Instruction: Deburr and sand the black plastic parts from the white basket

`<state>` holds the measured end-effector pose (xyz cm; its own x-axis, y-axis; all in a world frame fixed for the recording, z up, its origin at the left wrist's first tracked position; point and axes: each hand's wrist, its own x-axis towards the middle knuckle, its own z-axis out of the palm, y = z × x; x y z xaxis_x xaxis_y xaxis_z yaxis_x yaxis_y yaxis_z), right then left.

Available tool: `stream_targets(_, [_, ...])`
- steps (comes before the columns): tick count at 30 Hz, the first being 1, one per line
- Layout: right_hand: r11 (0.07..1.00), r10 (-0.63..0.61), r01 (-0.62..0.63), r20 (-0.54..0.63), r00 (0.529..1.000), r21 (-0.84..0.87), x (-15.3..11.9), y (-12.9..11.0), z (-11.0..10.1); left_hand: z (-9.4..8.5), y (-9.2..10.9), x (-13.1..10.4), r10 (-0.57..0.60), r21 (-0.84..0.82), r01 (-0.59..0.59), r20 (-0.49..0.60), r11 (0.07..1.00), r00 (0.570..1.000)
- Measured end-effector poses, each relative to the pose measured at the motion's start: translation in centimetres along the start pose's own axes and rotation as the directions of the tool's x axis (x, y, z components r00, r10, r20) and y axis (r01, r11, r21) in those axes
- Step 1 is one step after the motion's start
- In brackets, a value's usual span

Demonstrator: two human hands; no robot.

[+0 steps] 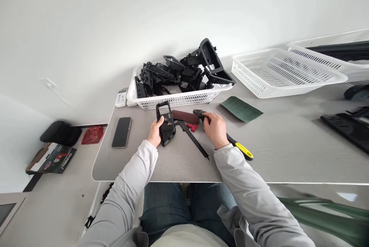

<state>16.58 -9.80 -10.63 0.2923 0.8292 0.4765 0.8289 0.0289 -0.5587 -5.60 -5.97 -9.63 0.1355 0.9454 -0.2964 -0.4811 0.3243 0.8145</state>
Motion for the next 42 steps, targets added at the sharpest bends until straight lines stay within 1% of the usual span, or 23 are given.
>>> stream_targets(2, [0.998, -0.039, 0.036, -0.067, 0.997, -0.051, -0.5, -1.3, 0.0, 0.0, 0.0, 0.1, 0.026, -0.013, -0.026, -0.008, 1.000, 1.000])
stream_targets(3, [0.995, -0.062, 0.056, -0.078, 0.995, -0.081, -0.9, -2.1, -0.1, -0.1, 0.0, 0.1, 0.040, -0.016, -0.040, -0.012, 0.999, 0.999])
stream_targets(4, [0.992, -0.083, 0.078, -0.049, 0.995, -0.098, -1.4, -2.8, -0.2, -0.1, 0.0, 0.1, 0.053, -0.016, -0.053, -0.017, 0.998, 0.998])
stream_targets(6, [0.985, -0.107, 0.125, 0.145, 0.984, -0.119, -2.5, -4.1, -0.4, 0.0, -0.1, 0.1, 0.077, -0.011, -0.077, -0.033, 0.997, 0.997])
stream_targets(7, [0.978, -0.092, 0.137, 0.261, 0.961, -0.156, -3.0, -4.5, -0.4, 0.0, -0.1, 0.1, 0.089, -0.008, -0.090, -0.040, 0.996, 0.995])
stream_targets(9, [0.959, -0.053, 0.159, 0.405, 0.913, -0.233, -3.7, -5.0, -0.4, 0.0, -0.1, 0.1, 0.117, -0.005, -0.117, -0.044, 0.993, 0.992])
stream_targets(11, [0.942, -0.001, 0.158, 0.467, 0.884, -0.296, -3.9, -5.2, -0.3, 0.0, -0.1, 0.1, 0.143, -0.006, -0.143, -0.043, 0.990, 0.989])
stream_targets(15, [0.930, 0.063, 0.134, 0.507, 0.860, -0.343, -3.4, -4.9, -0.1, 0.1, 0.0, 0.0, 0.169, -0.017, -0.171, -0.075, 0.985, 0.983])
stream_targets(17, [0.953, 0.066, 0.092, 0.494, 0.867, -0.288, -3.1, -4.6, 0.0, 0.1, 0.1, 0.0, 0.172, -0.033, -0.175, -0.088, 0.984, 0.981])
stream_targets(19, [0.987, 0.053, 0.022, 0.452, 0.891, -0.159, -2.8, -4.2, 0.1, 0.1, 0.2, -0.1, 0.175, -0.055, -0.181, -0.100, 0.982, 0.980])
stream_targets(21, [0.997, 0.051, -0.070, 0.402, 0.914, 0.032, -2.5, -3.8, 0.0, 0.1, 0.2, -0.1, 0.184, -0.084, -0.194, -0.117, 0.977, 0.976])
stream_targets(23, [0.939, 0.089, -0.212, 0.404, 0.910, 0.271, -2.2, -3.6, -0.3, 0.2, 0.2, -0.2, 0.193, -0.114, -0.209, -0.139, 0.971, 0.971])
stream_targets(24, [0.872, 0.097, -0.292, 0.445, 0.890, 0.393, -2.0, -3.6, -0.5, 0.2, 0.1, -0.2, 0.193, -0.126, -0.213, -0.150, 0.969, 0.970])
stream_targets(26, [0.700, 0.038, -0.431, 0.573, 0.819, 0.569, -1.9, -3.9, -1.0, 0.3, 0.0, -0.3, 0.180, -0.144, -0.205, -0.167, 0.968, 0.969])
stream_targets(28, [0.577, -0.065, -0.527, 0.678, 0.732, 0.624, -2.0, -4.4, -1.2, 0.4, -0.2, -0.4, 0.149, -0.165, -0.180, -0.184, 0.970, 0.972])
stream_targets(31, [0.551, -0.105, -0.608, 0.770, 0.629, 0.572, -2.7, -5.1, -0.7, 0.4, -0.3, -0.4, 0.093, -0.195, -0.134, -0.207, 0.972, 0.974])
stream_targets(33, [0.562, -0.085, -0.628, 0.793, 0.603, 0.538, -3.3, -5.2, 0.1, 0.4, -0.4, -0.4, 0.056, -0.197, -0.100, -0.217, 0.975, 0.975])
stream_targets(35, [0.587, -0.055, -0.620, 0.790, 0.610, 0.520, -3.8, -5.0, 0.9, 0.4, -0.5, -0.3, 0.030, -0.194, -0.074, -0.221, 0.978, 0.975])
stream_targets(36, [0.611, -0.031, -0.603, 0.776, 0.629, 0.513, -3.9, -4.8, 1.3, 0.4, -0.5, -0.3, 0.023, -0.194, -0.067, -0.222, 0.979, 0.975])
stream_targets(37, [0.646, -0.003, -0.568, 0.746, 0.666, 0.510, -4.1, -4.7, 1.7, 0.4, -0.5, -0.3, 0.019, -0.197, -0.064, -0.222, 0.978, 0.975])
stream_targets(40, [0.780, 0.042, -0.371, 0.550, 0.834, 0.503, -4.3, -4.3, 2.2, 0.5, -0.5, -0.4, 0.023, -0.216, -0.075, -0.232, 0.974, 0.973])
stream_targets(41, [0.815, 0.029, -0.301, 0.483, 0.875, 0.495, -4.4, -4.3, 2.2, 0.6, -0.6, -0.4, 0.030, -0.221, -0.083, -0.236, 0.972, 0.971])
stream_targets(42, [0.840, 0.011, -0.246, 0.437, 0.899, 0.484, -4.4, -4.4, 2.2, 0.6, -0.6, -0.4, 0.039, -0.224, -0.094, -0.239, 0.970, 0.970])
